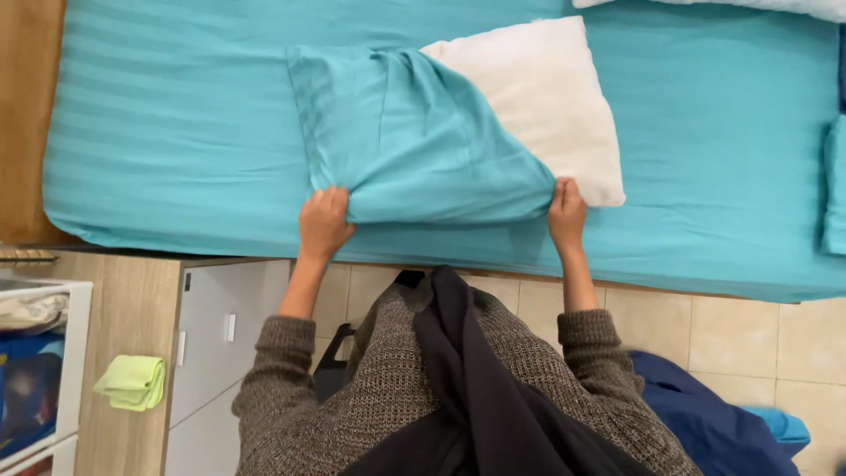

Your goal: The person places a pillowcase on a pillow and pulls it over the pillow. They then repeat the process with another pillow.

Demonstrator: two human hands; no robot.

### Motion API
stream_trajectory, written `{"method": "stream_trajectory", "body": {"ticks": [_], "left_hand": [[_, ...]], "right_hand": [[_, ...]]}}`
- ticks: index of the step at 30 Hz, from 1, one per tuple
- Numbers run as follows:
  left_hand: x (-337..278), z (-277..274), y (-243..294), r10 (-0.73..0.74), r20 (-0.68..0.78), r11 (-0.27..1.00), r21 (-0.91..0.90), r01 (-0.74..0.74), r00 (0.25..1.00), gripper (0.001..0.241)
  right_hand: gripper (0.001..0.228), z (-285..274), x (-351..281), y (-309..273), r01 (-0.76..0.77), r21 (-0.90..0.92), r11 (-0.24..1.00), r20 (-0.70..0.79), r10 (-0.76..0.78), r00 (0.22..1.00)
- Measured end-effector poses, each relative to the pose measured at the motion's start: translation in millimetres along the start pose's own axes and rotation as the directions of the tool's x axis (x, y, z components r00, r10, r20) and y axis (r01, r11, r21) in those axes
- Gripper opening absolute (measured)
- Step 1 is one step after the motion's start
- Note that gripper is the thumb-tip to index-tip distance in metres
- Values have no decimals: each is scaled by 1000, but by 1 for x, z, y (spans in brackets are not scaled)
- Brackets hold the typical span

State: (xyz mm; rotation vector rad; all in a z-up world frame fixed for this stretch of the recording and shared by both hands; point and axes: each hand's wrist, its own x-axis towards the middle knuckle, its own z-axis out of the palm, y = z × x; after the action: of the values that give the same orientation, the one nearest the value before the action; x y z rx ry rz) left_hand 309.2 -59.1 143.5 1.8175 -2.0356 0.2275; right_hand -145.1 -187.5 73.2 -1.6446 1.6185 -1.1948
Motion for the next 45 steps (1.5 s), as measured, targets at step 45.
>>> {"method": "stream_trajectory", "body": {"ticks": [45], "left_hand": [[241, 214, -146, -408, 418, 809, -247, 534, 812, 56]], "right_hand": [[47, 164, 225, -77, -96, -311, 946, 659, 287, 695]]}}
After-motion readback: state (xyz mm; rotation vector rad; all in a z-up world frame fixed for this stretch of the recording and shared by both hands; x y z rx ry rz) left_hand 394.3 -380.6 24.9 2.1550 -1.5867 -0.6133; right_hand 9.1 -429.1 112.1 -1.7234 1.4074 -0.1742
